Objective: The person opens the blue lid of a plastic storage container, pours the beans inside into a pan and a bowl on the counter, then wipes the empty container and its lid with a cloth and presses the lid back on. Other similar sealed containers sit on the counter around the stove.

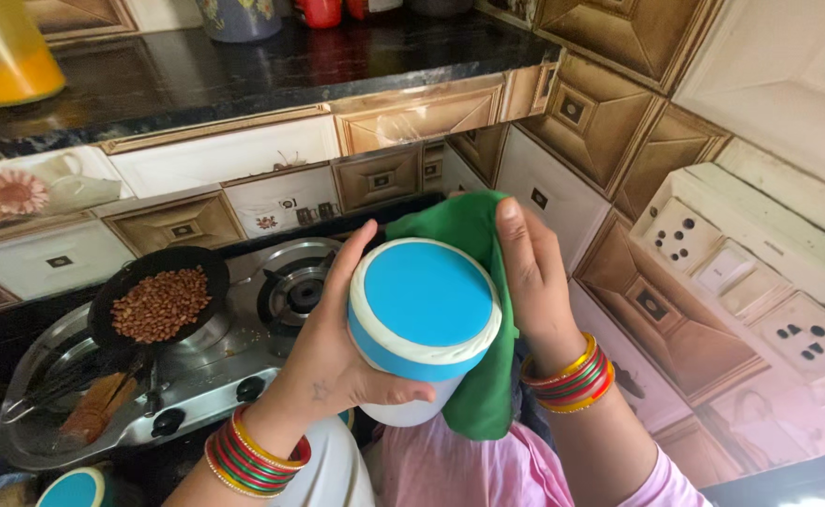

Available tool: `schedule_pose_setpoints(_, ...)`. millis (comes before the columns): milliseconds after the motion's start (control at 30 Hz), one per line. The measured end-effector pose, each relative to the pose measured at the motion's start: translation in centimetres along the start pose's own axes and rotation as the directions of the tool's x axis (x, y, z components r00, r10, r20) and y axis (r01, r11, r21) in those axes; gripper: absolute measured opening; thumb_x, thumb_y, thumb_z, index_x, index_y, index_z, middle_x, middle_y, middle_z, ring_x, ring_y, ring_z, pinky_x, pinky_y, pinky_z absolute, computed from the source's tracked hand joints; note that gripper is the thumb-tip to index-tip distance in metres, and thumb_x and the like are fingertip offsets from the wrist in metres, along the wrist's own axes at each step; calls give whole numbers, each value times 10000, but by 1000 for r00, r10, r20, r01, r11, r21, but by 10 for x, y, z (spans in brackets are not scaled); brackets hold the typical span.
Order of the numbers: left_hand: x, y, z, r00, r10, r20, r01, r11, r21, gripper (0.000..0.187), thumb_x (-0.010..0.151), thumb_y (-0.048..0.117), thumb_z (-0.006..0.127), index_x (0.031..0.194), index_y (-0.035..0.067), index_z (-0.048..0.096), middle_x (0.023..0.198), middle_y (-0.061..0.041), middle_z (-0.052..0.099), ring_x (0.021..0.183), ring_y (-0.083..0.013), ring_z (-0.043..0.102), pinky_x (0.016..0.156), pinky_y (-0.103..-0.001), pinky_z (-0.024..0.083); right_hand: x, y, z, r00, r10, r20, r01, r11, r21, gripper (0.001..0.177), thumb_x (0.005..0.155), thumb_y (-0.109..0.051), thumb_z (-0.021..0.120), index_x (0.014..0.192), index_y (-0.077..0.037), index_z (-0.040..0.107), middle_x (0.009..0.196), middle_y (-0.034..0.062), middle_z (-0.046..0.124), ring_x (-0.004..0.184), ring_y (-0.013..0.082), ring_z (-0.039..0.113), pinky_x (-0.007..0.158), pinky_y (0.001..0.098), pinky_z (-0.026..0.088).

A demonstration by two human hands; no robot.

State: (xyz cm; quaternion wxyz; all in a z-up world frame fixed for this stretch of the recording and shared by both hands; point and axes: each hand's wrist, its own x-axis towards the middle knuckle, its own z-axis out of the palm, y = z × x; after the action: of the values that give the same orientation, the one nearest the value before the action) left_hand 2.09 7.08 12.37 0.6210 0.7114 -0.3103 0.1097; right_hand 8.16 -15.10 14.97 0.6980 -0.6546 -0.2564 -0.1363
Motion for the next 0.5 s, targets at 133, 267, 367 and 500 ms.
schedule_pose_setpoints(133,-16,-52,-1,998,-21,64,29,992,-122,1487,640,467,964,1670,33,-17,1629,-186,412,1518,-294,429,1257,-417,342,-18,13,2,975,73,208,-16,965,-262,551,1098,-406,373,1339,19,629,1161,113,750,1066,160,692,949,309,553)
schedule_pose_setpoints(267,-35,-103,16,992,-53,111,76,973,-217,1538,685,498,957,1630,55,-171,1646,-174,369,1516,-270,441,1256,-397,354,-56,21,15,912,41,408,157,884,-440,449,1101,-311,440,1360,16,606,1339,203,696,1305,338,606,1160,472,389)
schedule_pose_setpoints(367,-43,-128,31,975,-83,208,102,992,-80,1455,650,383,950,1648,25,-47,1597,-182,468,1505,-263,442,1270,-396,280,-85,23,38,816,-35,577,401,753,-521,462,1069,-292,518,1396,30,572,1438,222,623,1422,402,533,1247,566,268)
schedule_pose_setpoints(500,-59,-132,45,982,-104,155,97,994,49,1184,731,309,906,1608,7,170,1606,-199,434,1490,-292,457,1220,-383,369,-91,41,51,883,24,469,379,554,-741,565,989,-282,561,1414,87,519,1462,281,516,1361,439,492,1143,538,317)
